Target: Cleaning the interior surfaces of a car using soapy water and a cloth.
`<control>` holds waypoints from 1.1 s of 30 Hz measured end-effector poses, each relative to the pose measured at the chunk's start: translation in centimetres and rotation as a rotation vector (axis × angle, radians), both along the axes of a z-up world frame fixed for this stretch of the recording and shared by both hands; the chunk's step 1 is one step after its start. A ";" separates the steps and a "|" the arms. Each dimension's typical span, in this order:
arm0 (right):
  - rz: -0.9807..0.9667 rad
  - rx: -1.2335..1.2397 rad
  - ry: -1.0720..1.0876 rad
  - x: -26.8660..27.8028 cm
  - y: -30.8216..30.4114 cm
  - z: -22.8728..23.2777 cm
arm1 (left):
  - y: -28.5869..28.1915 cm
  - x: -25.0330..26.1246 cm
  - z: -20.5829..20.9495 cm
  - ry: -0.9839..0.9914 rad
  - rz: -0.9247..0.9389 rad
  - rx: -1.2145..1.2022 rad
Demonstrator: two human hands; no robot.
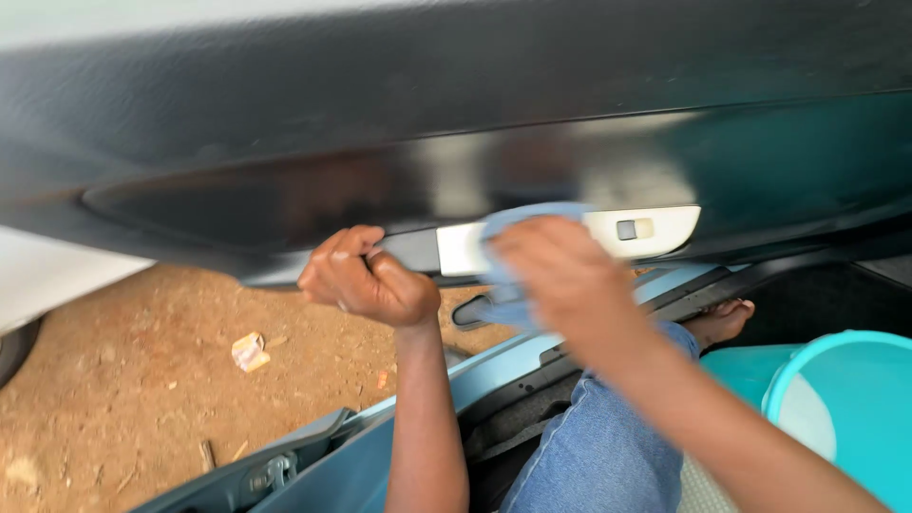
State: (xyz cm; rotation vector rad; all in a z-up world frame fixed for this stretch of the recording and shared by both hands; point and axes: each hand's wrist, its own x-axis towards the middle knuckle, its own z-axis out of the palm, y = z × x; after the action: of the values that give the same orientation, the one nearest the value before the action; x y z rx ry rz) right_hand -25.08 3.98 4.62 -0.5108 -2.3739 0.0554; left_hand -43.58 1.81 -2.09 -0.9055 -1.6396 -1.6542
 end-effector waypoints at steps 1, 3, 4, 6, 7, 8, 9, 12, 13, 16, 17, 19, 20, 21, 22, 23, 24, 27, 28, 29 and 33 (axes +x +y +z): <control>-0.123 0.032 -0.035 2.6 0.6 -0.1 | 0.3 0.0 -0.1 -0.005 0.014 0.031; -0.235 0.058 -0.072 6.5 1.5 -0.8 | 0.3 -0.2 -0.3 -0.011 0.038 0.056; -0.333 0.086 -0.126 8.1 1.8 -1.2 | 0.2 -0.2 -0.3 -0.022 0.055 0.048; -0.428 0.112 -0.184 9.0 1.9 -1.3 | 0.1 -0.2 -0.4 -0.036 0.073 0.038; -0.410 0.109 -0.156 8.5 1.6 -0.9 | 0.1 -0.1 -0.3 -0.051 0.070 0.039; -0.391 0.113 -0.125 8.0 1.5 -0.4 | 0.2 0.0 -0.2 -0.064 0.068 0.047; -0.389 0.117 -0.124 6.0 1.3 -1.2 | 0.0 -0.1 0.0 -0.065 0.070 0.052; -0.155 0.117 -0.026 1.0 0.1 -2.3 | 0.0 0.3 0.1 -0.066 0.015 0.069; -0.095 0.060 0.035 -0.5 -0.8 -1.7 | -0.1 0.6 -0.1 -0.026 0.015 0.044; -0.040 0.006 0.101 -1.1 -1.0 -1.4 | 0.0 0.2 -0.4 0.006 0.048 0.033; -0.045 -0.008 0.094 -0.4 -0.9 -1.5 | 0.0 0.1 -0.6 -0.013 0.080 0.032; -0.149 -0.001 0.103 3.3 0.3 -2.4 | 0.3 0.1 -0.8 -0.023 0.075 0.039; -0.237 0.001 0.115 5.1 0.9 -2.9 | 0.3 0.1 -1.0 -0.028 0.086 0.042; -0.247 -0.001 0.116 5.8 1.0 -2.9 | 0.4 0.1 -1.0 -0.027 0.077 0.039; -0.311 -0.032 0.157 6.4 0.9 -3.0 | 0.2 0.1 -1.1 -0.038 0.074 0.027; -0.374 -0.064 0.198 7.0 0.7 -3.1 | 0.0 0.1 -1.1 -0.049 0.071 0.015; -0.384 -0.061 0.198 7.2 0.7 -3.3 | 0.1 0.2 -1.2 -0.050 0.060 0.017; -0.454 -0.030 0.286 7.8 1.1 -4.4 | 0.2 0.0 -1.0 -0.069 0.082 0.035; -0.543 -0.094 0.331 8.4 1.4 -5.2 | 0.2 -0.1 -1.1 -0.067 0.082 0.020; -0.632 -0.158 0.377 9.0 1.8 -6.0 | 0.2 -0.1 -1.1 -0.065 0.082 0.005; -0.758 -0.374 0.422 10.8 2.0 -10.0 | 0.5 0.2 -0.2 -0.080 0.077 0.024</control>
State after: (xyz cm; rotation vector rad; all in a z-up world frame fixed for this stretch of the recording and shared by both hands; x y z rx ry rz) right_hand -14.24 5.96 -5.40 -1.3930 -1.6403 0.2374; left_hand -43.38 2.31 -2.28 -0.7630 -1.6825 -1.6731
